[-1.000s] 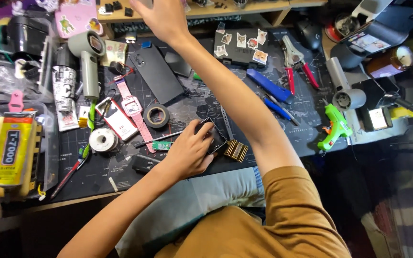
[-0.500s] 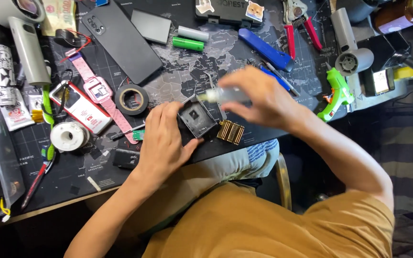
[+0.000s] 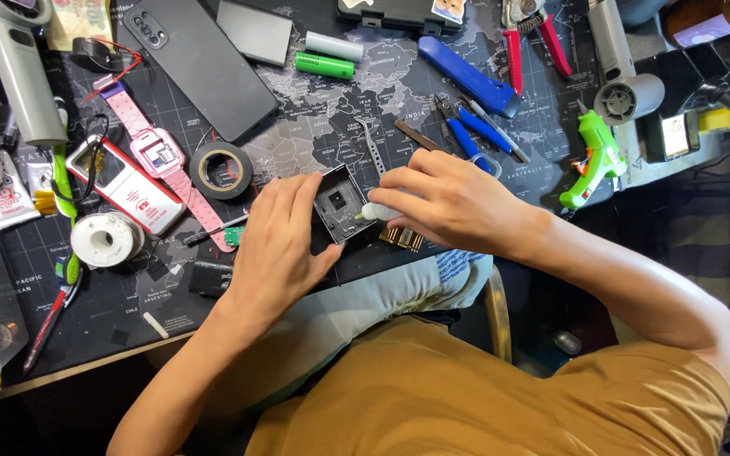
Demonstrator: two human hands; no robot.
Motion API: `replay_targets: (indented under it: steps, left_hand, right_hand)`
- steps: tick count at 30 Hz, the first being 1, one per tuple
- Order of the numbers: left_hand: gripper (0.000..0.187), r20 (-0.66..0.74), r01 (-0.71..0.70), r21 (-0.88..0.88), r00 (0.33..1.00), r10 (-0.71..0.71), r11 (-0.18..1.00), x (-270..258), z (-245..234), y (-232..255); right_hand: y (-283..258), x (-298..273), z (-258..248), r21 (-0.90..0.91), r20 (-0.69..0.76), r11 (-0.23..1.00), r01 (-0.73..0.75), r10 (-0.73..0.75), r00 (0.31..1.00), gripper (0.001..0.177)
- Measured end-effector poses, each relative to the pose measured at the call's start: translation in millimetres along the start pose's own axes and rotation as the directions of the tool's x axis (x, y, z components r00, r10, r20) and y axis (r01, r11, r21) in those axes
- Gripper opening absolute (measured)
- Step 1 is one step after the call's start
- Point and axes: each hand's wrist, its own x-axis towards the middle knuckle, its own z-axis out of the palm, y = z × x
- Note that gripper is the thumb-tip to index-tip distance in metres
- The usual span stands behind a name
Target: The person disassembles a small black electronic device, removes a battery, and uses a utility knife to scrape the interior of the device's casing. They then reassemble the device and use the knife to trim wires on the exterior.
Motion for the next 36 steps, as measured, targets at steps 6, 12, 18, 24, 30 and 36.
replay_targets:
  steps: [6, 12, 18, 24, 30, 36]
  left_hand:
    - [0.099, 0.000, 0.006, 0.001, 1.000, -0.006, 1.000, 2, -6, 4]
    - [0.099, -0.004, 0.014, 0.018, 1.000, -0.014, 1.000, 3, -4, 3]
    - [0.097, -0.015, 0.019, 0.019, 1.000, -0.019, 1.000, 4, -6, 4]
    - [0.093, -0.062, 0.008, 0.036, 0.998, -0.006, 0.999, 4, -1, 4]
    - [0.095, -0.072, -0.008, 0.032, 0.997, 0.010, 0.999, 4, 0, 2]
    - [0.093, -0.068, -0.004, 0.033, 0.998, 0.007, 0.999, 4, -4, 3]
  right_hand:
    - [3, 14, 1, -0.026, 0.015, 0.999, 0.031, -0.031, 0.999, 0.024]
    - [13, 28, 7, -0.116, -0.018, 0.991, 0.063, -0.065, 0.998, 0.024]
    - [16, 37, 4, -0.239, -0.035, 0.967, 0.084, -0.095, 0.995, 0.021]
    - [-2, 35, -14, -0.434, 0.016, 0.889, 0.145, -0.154, 0.988, 0.012]
    - [-30, 35, -37, -0.504, 0.059, 0.845, 0.179, -0.173, 0.983, 0.010]
    - [-42, 34, -41, -0.455, 0.084, 0.869, 0.195, -0.176, 0.981, 0.013]
